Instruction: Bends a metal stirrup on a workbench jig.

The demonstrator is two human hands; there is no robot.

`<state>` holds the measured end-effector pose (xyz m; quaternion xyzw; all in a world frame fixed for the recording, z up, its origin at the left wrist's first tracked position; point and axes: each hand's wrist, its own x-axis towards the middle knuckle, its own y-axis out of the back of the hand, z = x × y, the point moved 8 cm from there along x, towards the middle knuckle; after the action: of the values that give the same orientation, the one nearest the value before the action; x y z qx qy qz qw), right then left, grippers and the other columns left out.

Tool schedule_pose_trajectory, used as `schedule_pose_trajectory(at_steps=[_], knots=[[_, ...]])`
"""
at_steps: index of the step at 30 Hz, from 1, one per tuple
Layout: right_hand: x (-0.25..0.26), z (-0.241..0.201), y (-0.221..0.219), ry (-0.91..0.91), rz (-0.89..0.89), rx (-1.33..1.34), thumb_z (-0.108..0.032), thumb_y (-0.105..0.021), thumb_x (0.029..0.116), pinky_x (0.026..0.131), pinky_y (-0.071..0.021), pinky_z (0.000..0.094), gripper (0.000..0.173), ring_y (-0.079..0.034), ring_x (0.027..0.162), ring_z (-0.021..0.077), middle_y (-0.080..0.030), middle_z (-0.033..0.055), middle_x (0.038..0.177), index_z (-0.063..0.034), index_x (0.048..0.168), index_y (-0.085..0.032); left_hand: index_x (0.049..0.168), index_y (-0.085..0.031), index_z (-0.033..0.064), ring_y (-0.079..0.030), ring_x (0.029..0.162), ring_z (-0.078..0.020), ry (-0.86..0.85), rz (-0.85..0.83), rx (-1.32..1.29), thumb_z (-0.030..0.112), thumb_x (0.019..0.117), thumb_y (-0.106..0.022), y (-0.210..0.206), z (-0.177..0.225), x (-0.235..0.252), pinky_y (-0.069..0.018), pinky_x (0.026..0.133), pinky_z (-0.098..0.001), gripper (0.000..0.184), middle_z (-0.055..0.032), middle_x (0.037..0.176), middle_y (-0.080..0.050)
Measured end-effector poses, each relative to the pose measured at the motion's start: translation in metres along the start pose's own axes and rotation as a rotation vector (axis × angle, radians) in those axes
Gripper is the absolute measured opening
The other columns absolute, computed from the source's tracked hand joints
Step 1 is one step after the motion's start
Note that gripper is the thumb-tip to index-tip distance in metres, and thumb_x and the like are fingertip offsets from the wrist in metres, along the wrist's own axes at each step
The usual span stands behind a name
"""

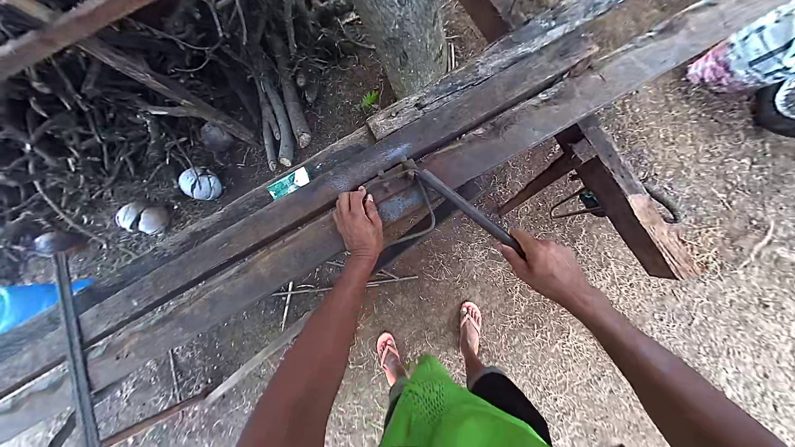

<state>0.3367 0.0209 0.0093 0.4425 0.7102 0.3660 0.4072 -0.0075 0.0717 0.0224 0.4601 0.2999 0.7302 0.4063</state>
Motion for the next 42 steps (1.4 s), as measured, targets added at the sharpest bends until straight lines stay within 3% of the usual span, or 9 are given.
schedule_pose_trajectory(at_steps=[10,16,19,24,30,42], knots=[[0.012,0.005,-0.021,0.037,-0.149,0.231,-0.058,-0.033,0.1068,0.059,-0.0503,0.0515,0.058,-0.062,0.063,0.03,-0.057,0.0093,0.069,-0.0072,0.11,-0.06,0.119,-0.067,0.0004,-0.063,0.109,-0.0348,0.02,-0.008,0.011,0.023,0.1083,-0.048,-0.002,-0.003,-0.001,-0.0495,0.097,-0.052,0.032,-0.0198,0.119,-0.063],[0.006,-0.01,-0.042,0.021,-0.223,0.534,-0.056,-0.034,0.1072,0.056,-0.0471,0.0378,0.052,-0.053,0.057,0.0152,-0.05,0.0001,0.068,-0.0109,0.11,-0.06,0.119,-0.066,0.0004,-0.063,0.108,-0.0355,0.019,-0.018,0.027,0.025,0.1085,-0.047,0.0,-0.003,-0.003,-0.0504,0.094,-0.0528,0.034,-0.0204,0.116,-0.062],[0.001,-0.015,-0.06,-0.005,-0.275,0.725,-0.056,-0.033,0.1071,0.051,-0.0482,0.0362,0.052,-0.051,0.053,0.0143,-0.05,-0.0005,0.067,-0.0113,0.115,-0.06,0.12,-0.067,0.0011,-0.062,0.108,-0.0351,0.015,-0.012,0.022,0.025,0.1079,-0.047,-0.001,-0.004,-0.003,-0.051,0.094,-0.0514,0.034,-0.0191,0.116,-0.063],[-0.008,-0.031,-0.066,-0.061,-0.34,1.025,-0.043,-0.032,0.1094,0.04,-0.0419,0.028,0.044,-0.044,0.042,0.0114,-0.046,-0.0025,0.06,-0.0098,0.116,-0.06,0.119,-0.068,0.0003,-0.062,0.106,-0.0345,-0.002,0.012,0.006,0.023,0.1075,-0.048,-0.002,-0.004,-0.002,-0.0508,0.093,-0.0508,0.032,-0.0188,0.112,-0.063],[-0.009,-0.031,-0.07,-0.055,-0.411,1.231,-0.042,-0.031,0.1098,0.038,-0.035,0.0223,0.043,-0.037,0.041,0.0074,-0.041,-0.0048,0.059,-0.0104,0.117,-0.058,0.122,-0.068,0.0004,-0.062,0.107,-0.0329,-0.007,0.009,-0.022,0.022,0.1074,-0.049,-0.002,-0.005,-0.001,-0.0498,0.095,-0.0489,0.032,-0.0178,0.113,-0.064],[-0.02,-0.057,-0.089,-0.103,-0.318,1.374,-0.039,-0.029,0.1105,0.037,-0.0355,0.0214,0.041,-0.037,0.04,0.0063,-0.039,-0.0058,0.057,-0.0087,0.111,-0.057,0.121,-0.068,0.003,-0.062,0.107,-0.0327,0.004,0.017,0.021,0.025,0.1087,-0.047,-0.004,-0.005,-0.002,-0.05,0.093,-0.0487,0.033,-0.0176,0.116,-0.063]])
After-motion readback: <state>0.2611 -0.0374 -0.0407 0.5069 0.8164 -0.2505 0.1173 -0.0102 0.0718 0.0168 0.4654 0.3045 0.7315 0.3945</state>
